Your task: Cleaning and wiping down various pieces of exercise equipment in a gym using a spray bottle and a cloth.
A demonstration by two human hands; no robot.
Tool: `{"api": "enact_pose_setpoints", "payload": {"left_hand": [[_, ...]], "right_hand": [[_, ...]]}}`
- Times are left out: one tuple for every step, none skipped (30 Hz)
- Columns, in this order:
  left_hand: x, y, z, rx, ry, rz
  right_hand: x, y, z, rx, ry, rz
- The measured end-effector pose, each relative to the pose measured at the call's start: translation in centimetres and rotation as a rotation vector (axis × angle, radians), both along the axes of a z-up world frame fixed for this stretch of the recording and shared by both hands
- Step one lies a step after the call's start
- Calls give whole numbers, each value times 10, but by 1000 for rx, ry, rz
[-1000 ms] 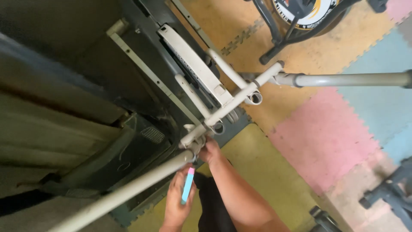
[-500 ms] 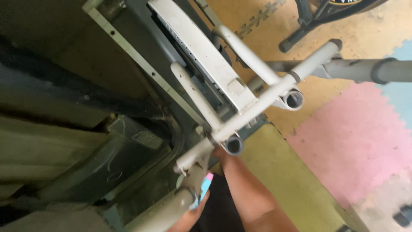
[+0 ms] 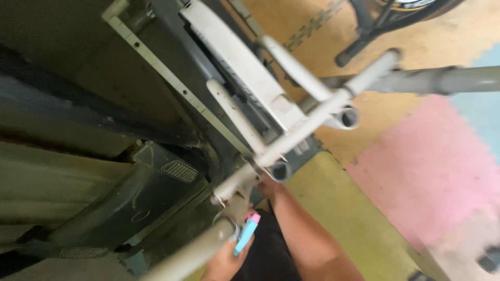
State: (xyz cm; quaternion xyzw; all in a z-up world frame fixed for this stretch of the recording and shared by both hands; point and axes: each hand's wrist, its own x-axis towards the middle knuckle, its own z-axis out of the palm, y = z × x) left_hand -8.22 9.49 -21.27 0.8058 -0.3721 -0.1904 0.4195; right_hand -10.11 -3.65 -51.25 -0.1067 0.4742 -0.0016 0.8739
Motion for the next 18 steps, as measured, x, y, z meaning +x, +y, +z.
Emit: {"api": "enact_pose_setpoints", "payload": {"left_hand": [[-4, 2, 9, -7, 6, -5], [-7, 4, 17, 50, 143, -20], [-11, 6, 27, 107, 279, -37], [-14, 6, 38, 94, 275, -40], [-18, 6, 49, 67, 248, -31], [-24, 9, 62, 43, 222, -21], [-26, 7, 81, 35, 220, -24], [-27, 4, 98, 12, 225, 2], [-28, 2, 114, -11, 231, 28], [-28, 2, 125, -22, 223, 23], [-29, 2, 135, -7, 284, 60], [-31, 3, 144, 10, 348, 97], [-29, 1, 158, 0, 342, 93], [-27, -1, 172, -22, 288, 78], [-25, -1, 186, -44, 235, 62], [-24, -2, 201, -49, 229, 58], [-24, -3, 215, 13, 315, 90], [-21, -7, 227, 72, 394, 120]], "right_hand": [[-7, -2, 19, -20, 14, 4], [-12, -5, 39, -43, 25, 9], [-17, -8, 60, -66, 35, 15], [-19, -13, 75, -92, 40, 21], [-21, -15, 90, -118, 45, 27], [-19, -14, 106, -141, 52, 33], [-21, -11, 132, -150, 49, 31], [-20, -8, 157, -118, 10, -23], [-20, -6, 182, -86, -30, -76], [-23, -4, 199, -97, -39, -80], [-26, -1, 216, -135, -79, -52], [-32, 2, 232, -173, -116, -23], [-38, -1, 244, -183, -122, -26], [-43, -3, 254, -260, -156, 43], [-49, -5, 263, -337, -190, 111], [-54, -13, 300, -344, -194, 107], [-60, -20, 335, -300, -170, 178], [-61, -30, 369, -260, -151, 246]]}}
